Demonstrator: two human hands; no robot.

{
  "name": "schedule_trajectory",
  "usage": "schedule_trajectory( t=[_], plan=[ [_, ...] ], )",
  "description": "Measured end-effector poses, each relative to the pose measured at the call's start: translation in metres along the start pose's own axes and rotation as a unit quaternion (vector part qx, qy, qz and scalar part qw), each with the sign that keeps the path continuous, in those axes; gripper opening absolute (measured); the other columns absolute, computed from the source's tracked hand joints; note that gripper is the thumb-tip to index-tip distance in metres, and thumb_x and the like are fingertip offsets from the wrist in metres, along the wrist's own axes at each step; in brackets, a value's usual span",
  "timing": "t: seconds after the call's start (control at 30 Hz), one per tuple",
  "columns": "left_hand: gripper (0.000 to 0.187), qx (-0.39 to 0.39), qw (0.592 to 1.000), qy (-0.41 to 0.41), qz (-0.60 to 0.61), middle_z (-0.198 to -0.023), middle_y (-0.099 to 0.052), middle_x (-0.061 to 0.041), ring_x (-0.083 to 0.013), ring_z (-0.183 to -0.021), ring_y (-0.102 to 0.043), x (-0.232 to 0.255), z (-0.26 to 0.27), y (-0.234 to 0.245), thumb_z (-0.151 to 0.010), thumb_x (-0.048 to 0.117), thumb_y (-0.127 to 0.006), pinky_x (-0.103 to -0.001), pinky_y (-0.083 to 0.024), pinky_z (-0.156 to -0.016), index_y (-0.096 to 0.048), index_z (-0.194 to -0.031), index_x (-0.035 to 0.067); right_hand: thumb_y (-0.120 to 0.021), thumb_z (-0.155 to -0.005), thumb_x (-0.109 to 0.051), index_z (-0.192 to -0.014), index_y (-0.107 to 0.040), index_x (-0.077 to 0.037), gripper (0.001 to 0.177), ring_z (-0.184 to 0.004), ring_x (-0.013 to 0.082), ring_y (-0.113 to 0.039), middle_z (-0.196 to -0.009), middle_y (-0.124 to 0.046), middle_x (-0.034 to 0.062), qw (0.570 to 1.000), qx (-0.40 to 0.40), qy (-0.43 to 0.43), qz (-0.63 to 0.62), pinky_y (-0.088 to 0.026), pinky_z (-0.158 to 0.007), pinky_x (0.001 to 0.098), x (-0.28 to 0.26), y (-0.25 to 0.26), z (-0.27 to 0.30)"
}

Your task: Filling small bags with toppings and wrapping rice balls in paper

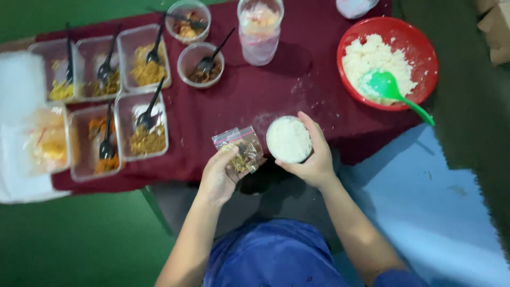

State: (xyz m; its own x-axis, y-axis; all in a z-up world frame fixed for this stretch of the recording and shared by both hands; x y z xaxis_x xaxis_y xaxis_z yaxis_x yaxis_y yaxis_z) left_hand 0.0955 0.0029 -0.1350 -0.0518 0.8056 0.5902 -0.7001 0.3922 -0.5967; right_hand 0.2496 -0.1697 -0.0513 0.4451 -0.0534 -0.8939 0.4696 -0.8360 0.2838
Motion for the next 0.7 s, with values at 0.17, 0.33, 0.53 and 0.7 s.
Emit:
schedule_trajectory(
  t=[0.17, 0.33, 0.53, 0.7],
  plan=[
    [0.03, -0.033, 0.999, 0.026, -0.026, -0.102, -0.077, -0.021, -0.0308, -0.089, -0.078, 0.017, -0.058, -0.048, -0.091, 0.015, -0.074, -0.05, -0.065, -0.079, -0.072, -0.117, 0.0, -0.106, -0.044, -0.024, -0.154, -0.048, -0.005, 0.126, -0.129, 0.027, -0.058, -0.137, -0.059, 0.0152, 0.999, 0.036, -0.026, 0.029, -0.038, -0.117, 0.0417, 0.021, 0.016, -0.039],
    [0.032, -0.052, 0.996, 0.067, -0.035, -0.106, -0.077, -0.021, -0.0317, -0.091, -0.078, 0.036, -0.098, -0.087, -0.092, 0.018, -0.074, -0.051, -0.066, -0.081, -0.072, -0.12, 0.001, -0.102, -0.05, -0.029, -0.156, -0.044, -0.007, 0.124, -0.131, 0.0318, -0.057, -0.14, -0.058, 0.0171, 0.993, 0.037, -0.072, 0.084, -0.041, -0.117, 0.047, 0.029, 0.019, -0.08],
    [0.042, -0.059, 0.991, 0.039, -0.11, -0.105, -0.077, -0.018, -0.0293, -0.091, -0.078, 0.067, -0.106, -0.121, -0.081, 0.0, -0.084, -0.045, -0.067, -0.078, -0.07, -0.12, -0.003, -0.105, -0.057, -0.024, -0.154, -0.047, 0.0, 0.115, -0.131, 0.0291, -0.058, -0.139, -0.058, 0.0177, 0.992, 0.09, -0.066, 0.053, -0.04, -0.118, 0.0419, 0.002, 0.033, -0.119],
    [0.045, -0.042, 0.978, 0.065, -0.192, -0.109, -0.075, -0.014, -0.0249, -0.094, -0.075, 0.085, -0.081, -0.158, -0.081, 0.0, -0.085, -0.042, -0.065, -0.081, -0.07, -0.123, -0.002, -0.104, -0.048, -0.023, -0.151, -0.053, -0.004, 0.117, -0.131, 0.0269, -0.059, -0.14, -0.06, 0.0161, 0.982, 0.144, -0.123, 0.026, -0.043, -0.116, 0.0412, -0.058, 0.081, -0.113]
  ],
)
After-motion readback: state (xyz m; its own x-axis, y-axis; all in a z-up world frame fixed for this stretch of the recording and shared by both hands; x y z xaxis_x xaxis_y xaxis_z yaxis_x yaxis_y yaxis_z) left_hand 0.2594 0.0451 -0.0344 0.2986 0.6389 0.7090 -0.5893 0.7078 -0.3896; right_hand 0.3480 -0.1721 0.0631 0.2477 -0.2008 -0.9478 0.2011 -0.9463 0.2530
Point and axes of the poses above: each hand's wrist, its own z-axis away from the middle knuckle, its own y-axis out of the back of the hand, x = y × z, the point moved 9 cm from there along -z, towards the middle knuckle
